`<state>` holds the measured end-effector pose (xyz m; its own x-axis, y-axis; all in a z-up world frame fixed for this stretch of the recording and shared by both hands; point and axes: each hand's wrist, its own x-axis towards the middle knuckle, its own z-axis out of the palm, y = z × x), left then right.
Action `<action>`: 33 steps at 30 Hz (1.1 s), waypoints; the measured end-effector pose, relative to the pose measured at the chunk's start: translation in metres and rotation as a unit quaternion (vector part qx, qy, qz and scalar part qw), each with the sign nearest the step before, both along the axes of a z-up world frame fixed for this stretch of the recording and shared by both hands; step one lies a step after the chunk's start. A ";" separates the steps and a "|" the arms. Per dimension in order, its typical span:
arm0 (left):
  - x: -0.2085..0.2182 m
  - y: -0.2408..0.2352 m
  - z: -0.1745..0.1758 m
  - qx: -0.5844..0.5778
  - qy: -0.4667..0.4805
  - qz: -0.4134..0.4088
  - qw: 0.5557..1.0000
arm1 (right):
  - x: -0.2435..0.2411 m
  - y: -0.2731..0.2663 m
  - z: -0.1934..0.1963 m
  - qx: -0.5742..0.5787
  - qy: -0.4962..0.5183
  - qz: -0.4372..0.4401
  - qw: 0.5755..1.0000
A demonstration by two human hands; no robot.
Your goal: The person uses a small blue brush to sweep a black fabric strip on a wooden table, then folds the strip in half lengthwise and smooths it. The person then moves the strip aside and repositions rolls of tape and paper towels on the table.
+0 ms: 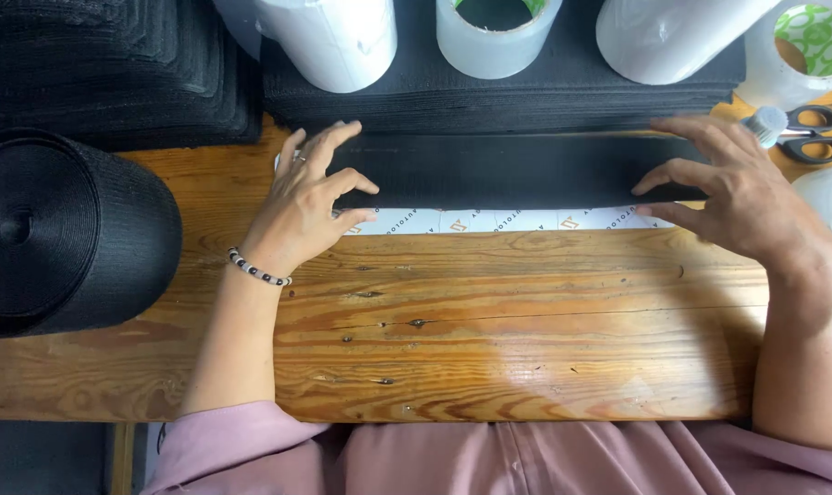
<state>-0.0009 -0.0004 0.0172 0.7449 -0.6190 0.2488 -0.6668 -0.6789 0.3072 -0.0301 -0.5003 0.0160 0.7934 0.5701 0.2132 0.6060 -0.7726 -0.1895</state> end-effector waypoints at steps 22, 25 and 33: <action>-0.033 0.023 0.025 -0.012 0.040 0.059 0.997 | -0.011 -0.030 0.025 0.279 -0.038 -0.090 0.955; -0.034 0.023 0.019 -0.064 0.021 0.066 0.996 | 0.000 -0.074 -0.020 0.278 -0.033 -0.211 0.937; -0.032 0.038 -0.006 -0.077 -0.025 0.025 0.996 | 0.050 -0.016 0.051 0.226 -0.079 -0.087 0.967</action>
